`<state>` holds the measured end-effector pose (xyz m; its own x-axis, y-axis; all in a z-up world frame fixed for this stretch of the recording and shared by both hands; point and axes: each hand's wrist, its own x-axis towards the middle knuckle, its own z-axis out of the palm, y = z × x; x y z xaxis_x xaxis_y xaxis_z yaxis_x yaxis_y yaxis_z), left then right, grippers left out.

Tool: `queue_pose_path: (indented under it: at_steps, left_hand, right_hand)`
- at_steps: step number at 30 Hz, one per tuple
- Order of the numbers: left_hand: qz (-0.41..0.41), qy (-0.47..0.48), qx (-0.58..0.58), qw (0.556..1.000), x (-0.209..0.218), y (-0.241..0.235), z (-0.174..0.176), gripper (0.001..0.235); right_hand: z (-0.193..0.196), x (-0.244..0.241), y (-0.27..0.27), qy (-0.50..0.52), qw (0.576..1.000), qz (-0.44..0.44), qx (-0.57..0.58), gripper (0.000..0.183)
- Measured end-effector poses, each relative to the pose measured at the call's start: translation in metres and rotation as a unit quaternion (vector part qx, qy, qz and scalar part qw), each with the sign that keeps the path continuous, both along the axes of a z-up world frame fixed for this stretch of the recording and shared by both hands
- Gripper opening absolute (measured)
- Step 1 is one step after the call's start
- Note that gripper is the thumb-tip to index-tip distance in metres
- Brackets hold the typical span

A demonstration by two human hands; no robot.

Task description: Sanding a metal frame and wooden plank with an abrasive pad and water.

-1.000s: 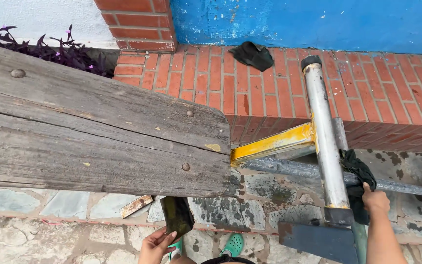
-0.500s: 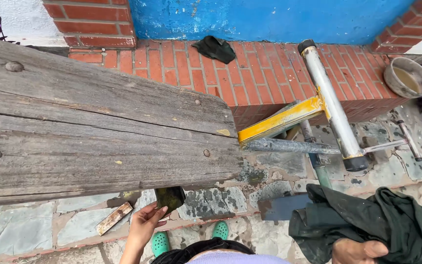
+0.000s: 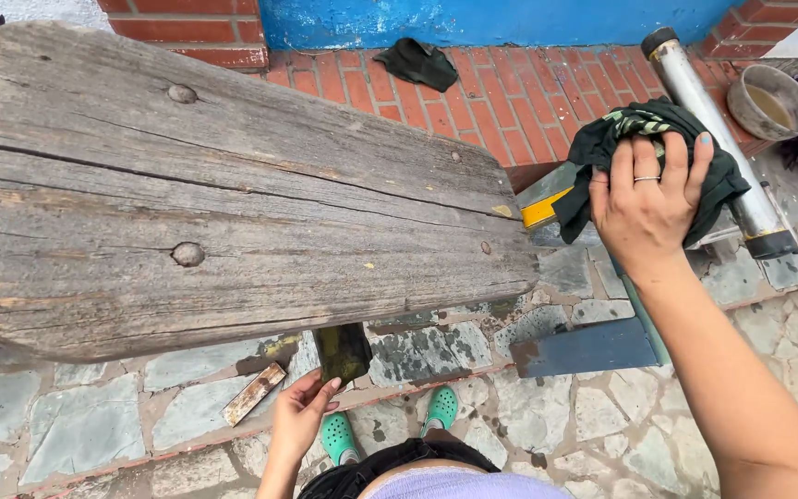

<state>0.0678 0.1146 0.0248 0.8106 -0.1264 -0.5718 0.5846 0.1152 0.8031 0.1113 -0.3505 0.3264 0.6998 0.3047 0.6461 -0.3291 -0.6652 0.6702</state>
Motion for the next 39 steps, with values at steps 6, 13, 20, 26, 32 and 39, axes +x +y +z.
queue_pose_path:
  at_steps: [6,13,20,26,32,39]
  left_hand:
    - [0.021,0.039,0.022,0.999,-0.008,0.019,0.016,0.054]
    - [0.098,0.038,0.000,0.994,0.011,0.026,-0.030,0.059]
    - [0.117,-0.002,0.002,0.993,0.033,0.028,-0.021,0.046]
    - [0.102,-0.015,0.002,0.995,0.030,0.007,-0.018,0.051]
    - [0.108,-0.002,0.018,0.994,0.012,-0.011,-0.007,0.054]
    - [0.188,0.024,0.064,0.980,0.001,-0.015,-0.021,0.058]
  right_hand:
    - [-0.047,0.003,0.035,0.059,0.998,0.001,-0.013,0.037]
    - [-0.112,-0.009,0.046,0.086,0.988,0.121,0.042,0.033]
    - [-0.104,-0.002,0.052,0.223,0.964,0.142,-0.010,0.070]
    - [-0.126,0.063,0.058,0.273,0.953,0.035,-0.127,0.035]
    - [-0.107,0.079,0.040,0.400,0.881,0.112,-0.228,0.055]
    - [-0.093,0.076,0.021,0.411,0.857,0.216,-0.225,0.053]
